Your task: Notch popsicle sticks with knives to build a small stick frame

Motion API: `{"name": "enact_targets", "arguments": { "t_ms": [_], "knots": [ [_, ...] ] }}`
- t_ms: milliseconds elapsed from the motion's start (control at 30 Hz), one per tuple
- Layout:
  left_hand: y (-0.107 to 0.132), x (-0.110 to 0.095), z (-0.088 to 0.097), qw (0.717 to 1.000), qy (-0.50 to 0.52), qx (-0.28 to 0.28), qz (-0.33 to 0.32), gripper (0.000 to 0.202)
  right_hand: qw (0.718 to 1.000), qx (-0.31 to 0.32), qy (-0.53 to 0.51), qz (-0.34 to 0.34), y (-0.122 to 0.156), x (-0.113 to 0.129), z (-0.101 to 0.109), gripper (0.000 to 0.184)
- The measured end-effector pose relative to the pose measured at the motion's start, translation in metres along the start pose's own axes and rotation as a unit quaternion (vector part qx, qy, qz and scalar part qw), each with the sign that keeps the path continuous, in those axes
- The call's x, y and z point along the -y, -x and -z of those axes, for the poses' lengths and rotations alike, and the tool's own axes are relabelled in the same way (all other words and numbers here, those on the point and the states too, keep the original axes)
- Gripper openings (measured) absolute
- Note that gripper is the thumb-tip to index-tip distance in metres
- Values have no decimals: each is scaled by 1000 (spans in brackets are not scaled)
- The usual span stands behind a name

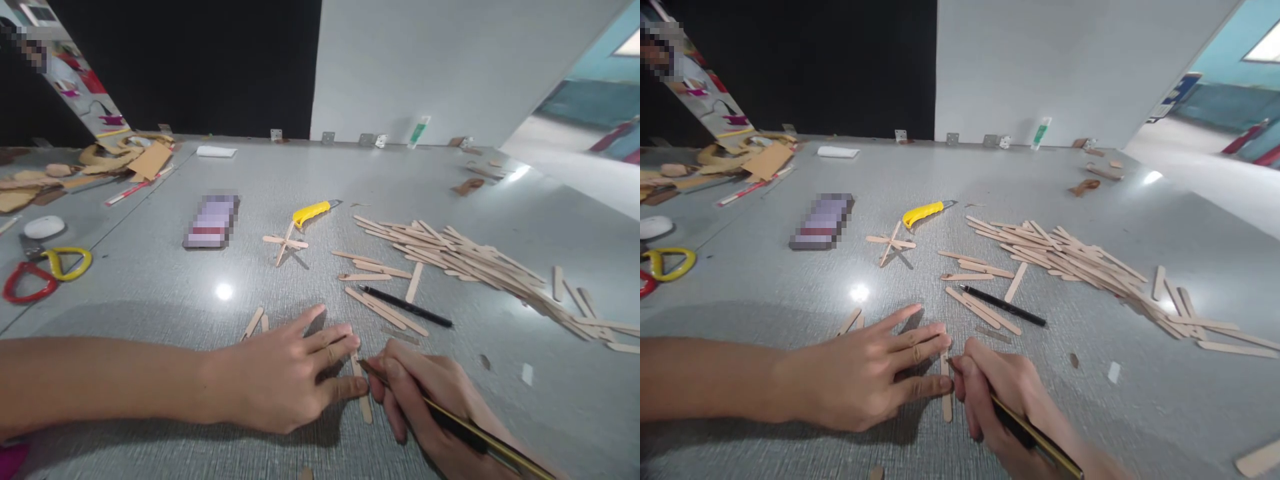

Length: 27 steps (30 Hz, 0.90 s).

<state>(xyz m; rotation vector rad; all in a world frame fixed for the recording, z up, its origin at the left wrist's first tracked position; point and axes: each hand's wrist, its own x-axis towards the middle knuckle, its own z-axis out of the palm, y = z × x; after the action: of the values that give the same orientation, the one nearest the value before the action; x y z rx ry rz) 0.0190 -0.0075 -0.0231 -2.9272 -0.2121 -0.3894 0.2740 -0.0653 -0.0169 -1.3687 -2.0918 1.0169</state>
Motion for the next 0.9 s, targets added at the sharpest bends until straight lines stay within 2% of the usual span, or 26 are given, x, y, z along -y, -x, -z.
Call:
{"name": "enact_targets", "arguments": {
  "t_ms": [267, 433, 600, 700, 900],
  "knots": [
    [-1, 2, -1, 1000, 14, -1, -11, 52, 998, -19, -52, -37, -3, 4, -1, 47],
    [-2, 0, -1, 1000, 17, -7, -10, 54, 998, -42, -51, -18, -6, 9, -4, 47],
    [-1, 1, -2, 999, 33, -1, 1, 50, 997, -43, -56, -30, -2, 4, -5, 46],
    [-1, 4, -2, 998, 66, 0, -1, 50, 995, -40, -82, -51, -1, 2, -5, 47],
    [-2, 15, 4, 984, 169, 53, -7, 48, 980, -17, -159, -122, -9, 6, 2, 51]
  ]
}}
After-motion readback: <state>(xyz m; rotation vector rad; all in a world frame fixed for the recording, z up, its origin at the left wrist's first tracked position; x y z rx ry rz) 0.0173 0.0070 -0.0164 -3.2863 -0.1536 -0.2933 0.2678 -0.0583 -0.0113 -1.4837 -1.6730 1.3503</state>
